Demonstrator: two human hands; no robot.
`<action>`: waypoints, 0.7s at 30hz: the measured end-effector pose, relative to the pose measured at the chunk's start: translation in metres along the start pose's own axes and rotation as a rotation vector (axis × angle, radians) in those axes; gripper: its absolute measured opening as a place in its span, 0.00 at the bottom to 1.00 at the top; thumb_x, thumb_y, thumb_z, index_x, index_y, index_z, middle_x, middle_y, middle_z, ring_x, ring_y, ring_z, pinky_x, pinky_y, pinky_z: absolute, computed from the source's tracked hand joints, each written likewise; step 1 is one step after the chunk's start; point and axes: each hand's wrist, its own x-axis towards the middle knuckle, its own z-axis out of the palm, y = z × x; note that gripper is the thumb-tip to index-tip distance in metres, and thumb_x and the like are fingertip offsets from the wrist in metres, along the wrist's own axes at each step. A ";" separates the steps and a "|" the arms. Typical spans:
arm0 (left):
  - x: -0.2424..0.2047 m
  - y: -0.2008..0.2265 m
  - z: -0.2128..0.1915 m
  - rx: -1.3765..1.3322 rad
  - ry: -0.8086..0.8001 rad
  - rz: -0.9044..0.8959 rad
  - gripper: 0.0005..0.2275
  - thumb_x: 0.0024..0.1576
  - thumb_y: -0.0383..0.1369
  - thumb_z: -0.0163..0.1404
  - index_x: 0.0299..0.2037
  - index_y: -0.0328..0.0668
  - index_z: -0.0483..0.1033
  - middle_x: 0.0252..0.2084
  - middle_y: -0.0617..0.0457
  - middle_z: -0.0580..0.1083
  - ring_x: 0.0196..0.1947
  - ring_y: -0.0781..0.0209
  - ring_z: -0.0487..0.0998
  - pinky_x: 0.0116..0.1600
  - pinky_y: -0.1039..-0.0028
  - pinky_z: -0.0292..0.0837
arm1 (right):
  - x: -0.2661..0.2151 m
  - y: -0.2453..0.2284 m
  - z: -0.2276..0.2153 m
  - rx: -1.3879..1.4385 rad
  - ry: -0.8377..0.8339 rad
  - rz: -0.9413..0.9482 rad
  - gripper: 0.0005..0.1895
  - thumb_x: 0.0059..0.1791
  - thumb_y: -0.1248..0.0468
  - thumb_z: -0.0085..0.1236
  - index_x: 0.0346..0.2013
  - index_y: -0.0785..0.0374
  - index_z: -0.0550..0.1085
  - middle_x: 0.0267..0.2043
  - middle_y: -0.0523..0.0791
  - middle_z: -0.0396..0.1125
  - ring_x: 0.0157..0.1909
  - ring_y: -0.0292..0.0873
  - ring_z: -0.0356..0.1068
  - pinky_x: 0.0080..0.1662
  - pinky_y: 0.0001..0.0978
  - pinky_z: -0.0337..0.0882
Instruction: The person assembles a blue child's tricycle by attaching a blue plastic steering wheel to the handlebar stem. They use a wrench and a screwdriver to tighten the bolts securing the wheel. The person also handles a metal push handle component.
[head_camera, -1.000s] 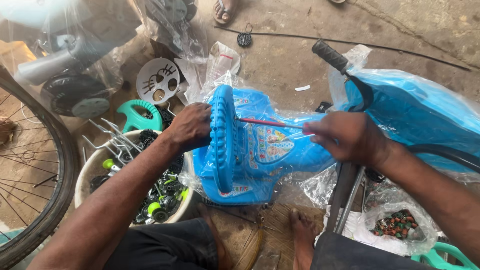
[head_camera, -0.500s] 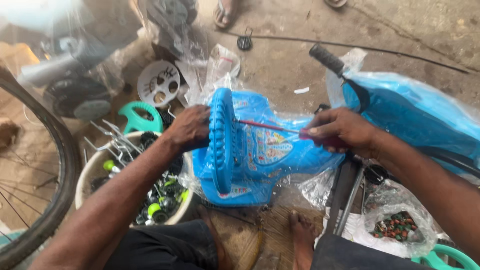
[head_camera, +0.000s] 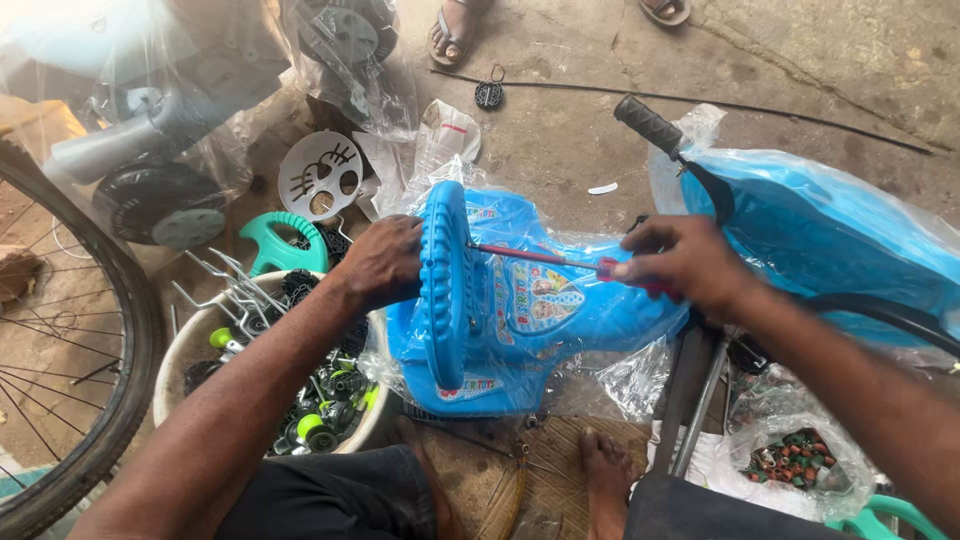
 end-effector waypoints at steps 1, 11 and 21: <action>-0.001 0.003 -0.002 -0.037 0.054 0.011 0.10 0.54 0.37 0.52 0.37 0.37 0.75 0.40 0.41 0.76 0.44 0.42 0.77 0.54 0.57 0.73 | -0.006 0.004 0.003 -0.197 0.166 -0.309 0.15 0.44 0.56 0.68 0.39 0.63 0.80 0.30 0.48 0.72 0.27 0.37 0.68 0.29 0.31 0.67; 0.002 0.013 -0.027 -0.143 0.053 -0.083 0.13 0.52 0.39 0.53 0.40 0.37 0.75 0.39 0.40 0.75 0.44 0.40 0.76 0.50 0.56 0.73 | 0.005 -0.001 0.000 0.125 -0.129 0.286 0.12 0.43 0.59 0.69 0.38 0.60 0.84 0.27 0.51 0.73 0.24 0.43 0.67 0.25 0.33 0.62; 0.001 0.006 -0.008 -0.151 0.078 -0.077 0.12 0.53 0.37 0.51 0.40 0.37 0.73 0.39 0.41 0.74 0.45 0.42 0.76 0.52 0.57 0.73 | -0.001 0.005 -0.007 -0.238 -0.036 -0.413 0.14 0.49 0.58 0.64 0.47 0.58 0.79 0.31 0.45 0.72 0.28 0.35 0.70 0.30 0.29 0.69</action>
